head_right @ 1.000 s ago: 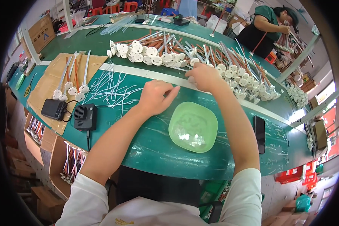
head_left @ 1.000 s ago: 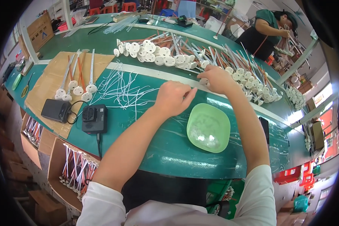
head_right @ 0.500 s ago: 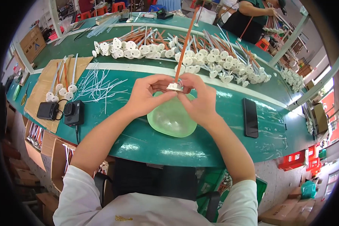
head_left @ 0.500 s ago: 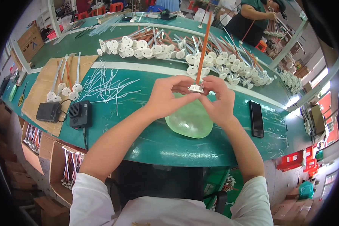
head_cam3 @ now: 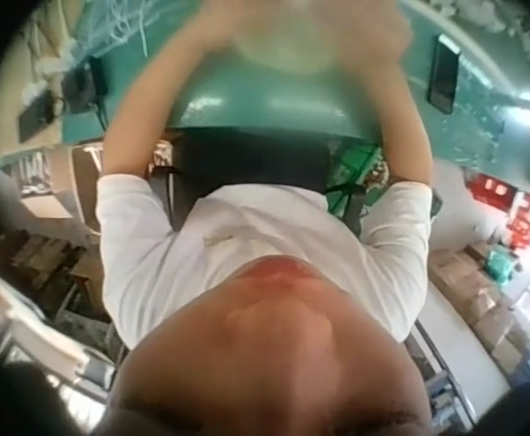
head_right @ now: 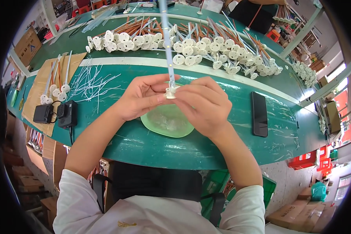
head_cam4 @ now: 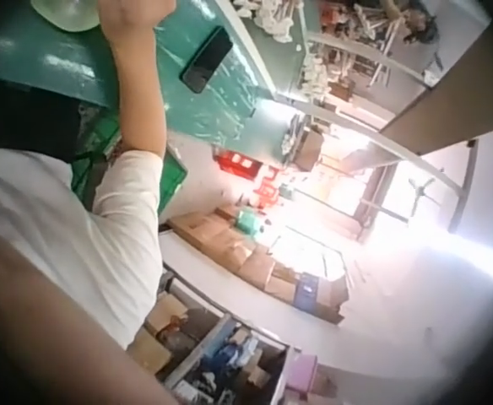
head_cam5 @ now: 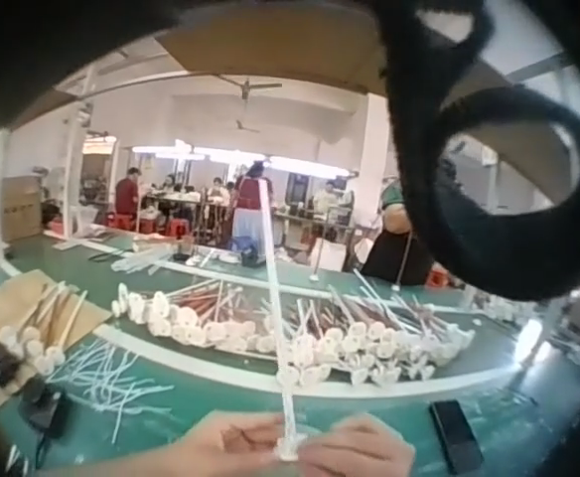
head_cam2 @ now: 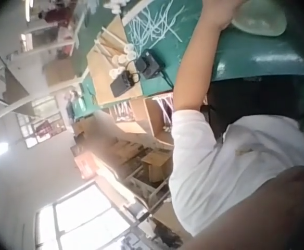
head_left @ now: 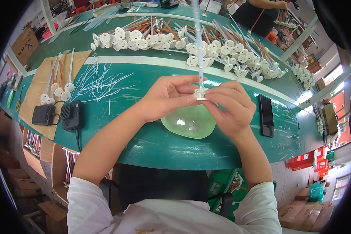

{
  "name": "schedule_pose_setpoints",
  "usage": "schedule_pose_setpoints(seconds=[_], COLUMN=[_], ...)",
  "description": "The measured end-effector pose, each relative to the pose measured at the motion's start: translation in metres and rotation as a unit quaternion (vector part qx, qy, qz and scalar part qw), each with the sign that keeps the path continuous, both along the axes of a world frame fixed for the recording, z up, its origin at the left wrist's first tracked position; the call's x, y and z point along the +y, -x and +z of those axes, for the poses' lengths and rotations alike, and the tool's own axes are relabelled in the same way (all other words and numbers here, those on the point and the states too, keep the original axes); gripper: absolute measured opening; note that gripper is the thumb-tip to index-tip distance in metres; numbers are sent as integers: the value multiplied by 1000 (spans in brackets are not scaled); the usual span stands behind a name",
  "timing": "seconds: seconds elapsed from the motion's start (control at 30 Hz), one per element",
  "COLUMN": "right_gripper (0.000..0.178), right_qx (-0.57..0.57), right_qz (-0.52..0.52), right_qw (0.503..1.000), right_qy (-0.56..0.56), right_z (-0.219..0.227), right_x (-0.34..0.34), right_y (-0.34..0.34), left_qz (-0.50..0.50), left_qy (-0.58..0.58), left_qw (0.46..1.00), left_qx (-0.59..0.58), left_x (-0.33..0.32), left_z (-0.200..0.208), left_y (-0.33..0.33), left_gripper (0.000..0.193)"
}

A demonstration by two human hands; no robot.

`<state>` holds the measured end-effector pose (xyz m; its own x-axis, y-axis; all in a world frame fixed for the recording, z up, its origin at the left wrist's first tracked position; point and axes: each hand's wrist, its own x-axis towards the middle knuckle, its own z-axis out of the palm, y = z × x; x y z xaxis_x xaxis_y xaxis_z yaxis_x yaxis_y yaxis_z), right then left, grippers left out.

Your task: The recorder is assembling LED light strips into plastic bases and organizing them in a box at a factory workstation.

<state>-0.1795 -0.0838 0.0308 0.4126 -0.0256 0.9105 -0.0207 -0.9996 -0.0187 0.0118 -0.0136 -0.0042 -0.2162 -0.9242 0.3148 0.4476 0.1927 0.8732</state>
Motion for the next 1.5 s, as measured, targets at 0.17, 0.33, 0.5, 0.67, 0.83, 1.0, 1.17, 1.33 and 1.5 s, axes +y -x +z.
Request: schedule_pose_setpoints(seconds=[0.17, 0.33, 0.5, 0.67, 0.83, 1.0, 1.17, 1.33, 1.5], right_gripper=[30, 31, 32, 31, 25, 20, 18, 14, 14], right_qx=[40, -3, -27, -27, 5, 16, 21, 257, 373], right_qz=[27, 30, 23, -2, 29, 39, -62, -116, -111], right_qw=[997, 999, 999, 999, 999, 997, 986, 929, 887], right_qy=[55, 25, -1, 23, -32, -68, -155, -240, -249], right_z=[-4, 0, 0, 0, 2, -2, -8, -16, -16], right_x=[3, 7, 13, 16, 12, 10, 16, -1, 8], right_y=[0, -4, -7, -6, -6, -4, -9, 4, -2], left_qz=[-21, -60, -66, -84, -101, -42, 115, 270, 267], left_qy=[12, -36, 0, -17, -38, -8, 37, 20, 6], left_qw=[998, 996, 996, 996, 988, 999, 987, 955, 955], left_qx=[-59, 57, 56, 40, 110, 26, -101, -122, -125], left_x=[1, 5, 9, 9, 11, 6, 2, -8, -7], left_z=[4, 6, 3, 4, 5, 2, 9, 0, -6], left_y=[-3, -1, 0, 0, -3, -2, -6, -7, -5], left_gripper=[52, 51, 42, 48, 43, 37, 32, 33, 35])
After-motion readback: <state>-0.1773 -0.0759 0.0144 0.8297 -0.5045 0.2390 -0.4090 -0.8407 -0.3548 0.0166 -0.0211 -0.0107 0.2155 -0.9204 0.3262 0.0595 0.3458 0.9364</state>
